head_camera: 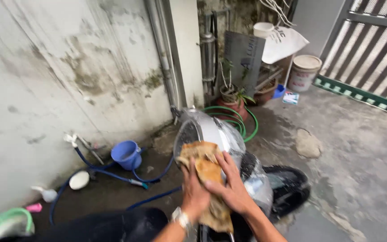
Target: The person cleans a silver scooter using a yellow cloth. They wipe the front headlight, the front fender, the side panels, and the seat, moving around the vehicle to reach different areas.
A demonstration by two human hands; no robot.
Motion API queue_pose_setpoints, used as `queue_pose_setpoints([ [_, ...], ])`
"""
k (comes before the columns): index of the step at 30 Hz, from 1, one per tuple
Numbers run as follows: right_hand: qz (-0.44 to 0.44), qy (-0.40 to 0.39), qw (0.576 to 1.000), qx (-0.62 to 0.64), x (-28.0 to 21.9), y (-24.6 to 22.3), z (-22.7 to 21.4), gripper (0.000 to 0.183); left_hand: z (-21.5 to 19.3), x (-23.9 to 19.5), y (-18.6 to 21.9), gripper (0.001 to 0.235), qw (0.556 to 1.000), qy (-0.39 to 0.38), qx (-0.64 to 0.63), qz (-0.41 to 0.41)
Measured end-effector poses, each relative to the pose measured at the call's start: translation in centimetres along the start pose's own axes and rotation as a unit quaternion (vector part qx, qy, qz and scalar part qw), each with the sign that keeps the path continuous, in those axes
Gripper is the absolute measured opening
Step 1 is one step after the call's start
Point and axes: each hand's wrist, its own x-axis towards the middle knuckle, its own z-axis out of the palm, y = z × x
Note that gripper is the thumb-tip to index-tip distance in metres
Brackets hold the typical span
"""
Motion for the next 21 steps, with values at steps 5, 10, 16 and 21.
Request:
queue_pose_setpoints([
  [5, -0.025, 0.009, 0.999, -0.017, -0.2, -0.5, -0.2, 0.086, -1.0, -1.1, 1.9, 0.083, 0.997, 0.010, -0.052, -0.047],
  [10, -0.036, 0.011, 0.997, -0.061, -0.5, -0.8, 0.2, 0.085, -1.4, -1.3, 1.2, 0.082, 0.998, -0.018, -0.048, -0.045],
  [16, -0.118, 0.070, 0.984, -0.114, 0.2, 2.2, 1.4, 0.081, -1.1, 0.4, -1.1, 0.041, 0.996, -0.036, 0.015, -0.086],
  [21, -0.051, 0.044, 0.990, -0.125, -0.5, -0.2, 0.8, 0.092, -2.0, -2.3, -0.4, 0.029, 0.999, 0.015, 0.038, 0.018],
])
